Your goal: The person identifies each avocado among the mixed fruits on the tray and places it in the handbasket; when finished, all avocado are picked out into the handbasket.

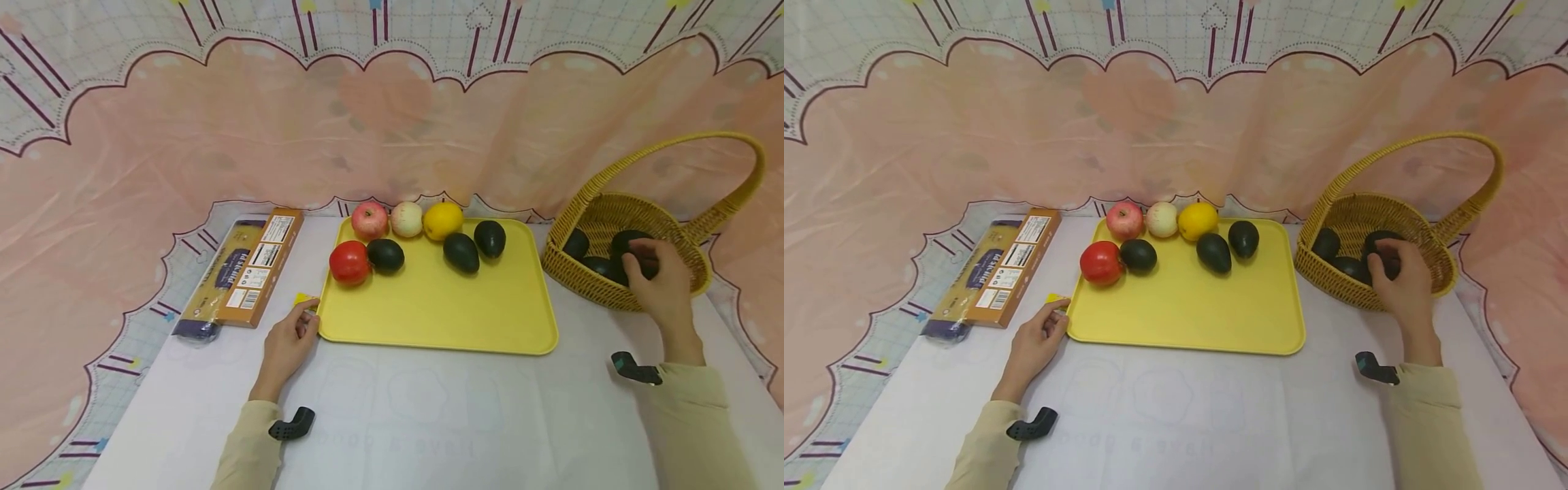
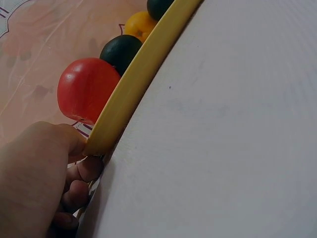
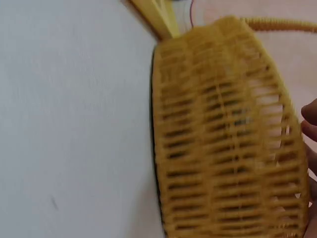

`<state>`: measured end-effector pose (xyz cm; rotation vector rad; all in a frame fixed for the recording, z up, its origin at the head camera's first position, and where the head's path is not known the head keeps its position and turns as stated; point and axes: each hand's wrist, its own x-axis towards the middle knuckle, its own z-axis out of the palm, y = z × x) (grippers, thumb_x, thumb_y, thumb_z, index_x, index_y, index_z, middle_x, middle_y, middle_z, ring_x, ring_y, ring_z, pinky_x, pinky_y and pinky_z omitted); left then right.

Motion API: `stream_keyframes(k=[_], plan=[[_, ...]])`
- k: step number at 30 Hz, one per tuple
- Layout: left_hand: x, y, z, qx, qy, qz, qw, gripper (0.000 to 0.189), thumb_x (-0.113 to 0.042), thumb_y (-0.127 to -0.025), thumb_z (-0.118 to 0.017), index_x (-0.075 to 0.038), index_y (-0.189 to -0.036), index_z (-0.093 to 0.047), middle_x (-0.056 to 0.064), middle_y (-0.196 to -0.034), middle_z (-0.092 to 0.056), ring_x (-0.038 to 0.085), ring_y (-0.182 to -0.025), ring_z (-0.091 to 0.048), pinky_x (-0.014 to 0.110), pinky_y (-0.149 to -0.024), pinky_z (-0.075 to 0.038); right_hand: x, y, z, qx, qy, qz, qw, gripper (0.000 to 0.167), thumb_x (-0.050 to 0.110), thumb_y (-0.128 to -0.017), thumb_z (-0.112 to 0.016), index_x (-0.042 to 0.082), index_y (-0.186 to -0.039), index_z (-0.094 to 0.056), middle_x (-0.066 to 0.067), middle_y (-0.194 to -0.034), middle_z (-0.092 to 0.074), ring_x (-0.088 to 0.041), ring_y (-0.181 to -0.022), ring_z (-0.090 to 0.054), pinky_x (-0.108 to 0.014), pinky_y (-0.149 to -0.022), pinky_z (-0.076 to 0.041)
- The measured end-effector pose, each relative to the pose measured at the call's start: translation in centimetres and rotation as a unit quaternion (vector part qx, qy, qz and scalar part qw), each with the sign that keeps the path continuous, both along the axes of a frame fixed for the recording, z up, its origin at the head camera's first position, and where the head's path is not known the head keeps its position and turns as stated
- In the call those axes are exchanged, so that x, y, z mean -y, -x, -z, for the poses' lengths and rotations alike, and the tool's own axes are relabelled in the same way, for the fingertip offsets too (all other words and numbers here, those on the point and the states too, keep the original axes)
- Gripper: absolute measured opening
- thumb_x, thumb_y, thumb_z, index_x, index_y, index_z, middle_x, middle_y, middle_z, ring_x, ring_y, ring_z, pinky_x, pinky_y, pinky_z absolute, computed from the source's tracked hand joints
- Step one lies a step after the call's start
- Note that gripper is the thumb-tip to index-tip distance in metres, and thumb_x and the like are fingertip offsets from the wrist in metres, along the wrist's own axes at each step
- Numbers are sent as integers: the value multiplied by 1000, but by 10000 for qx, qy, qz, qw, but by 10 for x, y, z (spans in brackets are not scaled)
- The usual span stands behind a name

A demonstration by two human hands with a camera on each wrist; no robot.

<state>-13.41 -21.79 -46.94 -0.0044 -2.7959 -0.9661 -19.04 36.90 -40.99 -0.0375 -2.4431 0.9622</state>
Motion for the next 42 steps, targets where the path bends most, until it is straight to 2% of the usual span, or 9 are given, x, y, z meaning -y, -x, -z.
stream_keyframes(k=[3, 9, 15, 21, 23, 26, 29, 33, 42], plan=[[0, 0, 1, -19, -12, 13, 10000, 32, -22, -93, -56, -18, -125, -58, 1, -76, -58, 12, -60, -43, 25, -56, -31, 10, -1, 1, -394, 172, -99, 9990, 29, 13, -89, -59, 1, -116, -60, 33, -100, -45, 17, -88, -44, -6, -79, -31], [0, 0, 2, -27, 1, 9, 10000, 31, -22, -93, -56, -19, -124, -58, 0, -74, -57, 11, -59, -43, 25, -55, -31, 26, -1, 5, -1120, 251, -517, 9920, 23, 5, -87, -60, -2, -109, -63, 28, -100, -51, 15, -84, -47, -8, -77, -35], [0, 0, 3, -46, 15, 11, 10000, 31, -23, -93, -55, -19, -124, -59, -1, -73, -56, 11, -58, -42, 25, -55, -31, 40, -2, 6, -1305, 234, -824, 9877, 20, 2, -86, -61, -5, -105, -63, 21, -99, -53, 14, -84, -48, -10, -75, -38], [0, 0, 2, -29, 8, 14, 10000, 32, -22, -93, -56, -19, -124, -59, -1, -74, -56, 11, -59, -43, 25, -55, -31, 57, -1, 3, -1400, 124, -1057, 9844, 20, -4, -84, -61, -6, -104, -63, -6, -96, -60, 12, -84, -48, -6, -72, -38], [0, 0, 1, -14, -5, 9, 10000, 32, -23, -93, -56, -19, -124, -59, -1, -74, -56, 11, -59, -43, 25, -55, -31, 66, -2, -3, -1477, 169, -1207, 9815, 20, -8, -84, -60, -9, -103, -62, -17, -96, -60, 12, -85, -48, -6, -73, -38], [1, -1, 1, -3, -19, -3, 10000, 32, -23, -93, -56, -20, -124, -59, -1, -73, -55, 11, -59, -43, 25, -55, -31, 82, -7, -14, -1565, 273, -1430, 9769, 20, -12, -83, -58, -13, -102, -60, -25, -94, -58, 12, -87, -48, -8, -76, -38], [1, 0, 1, 3, -16, 0, 10000, 32, -23, -93, -56, -20, -124, -58, -1, -73, -55, 11, -58, -42, 25, -54, -31, 93, -8, -18, -1571, 350, -1553, 9747, 19, -12, -83, -57, -15, -102, -59, -27, -93, -56, 11, -89, -49, -8, -77, -38], [1, 0, 1, 18, -20, 13, 10000, 32, -23, -93, -55, -20, -125, -58, 0, -73, -55, 11, -58, -42, 25, -54, -31, 100, -5, -16, -1404, 289, -1544, 9776, 20, -12, -83, -58, -13, -103, -58, -25, -94, -57, 11, -90, -48, -7, -77, -38], [1, 0, 2, 40, -49, -5, 10000, 32, -23, -93, -56, -20, -125, -58, 0, -73, -56, 12, -58, -43, 25, -55, -31, 123, -4, -24, -702, 533, -1645, 9824, 25, -5, -87, -58, -12, -111, -55, -23, -103, -59, 9, -91, -48, -7, -79, -38]])
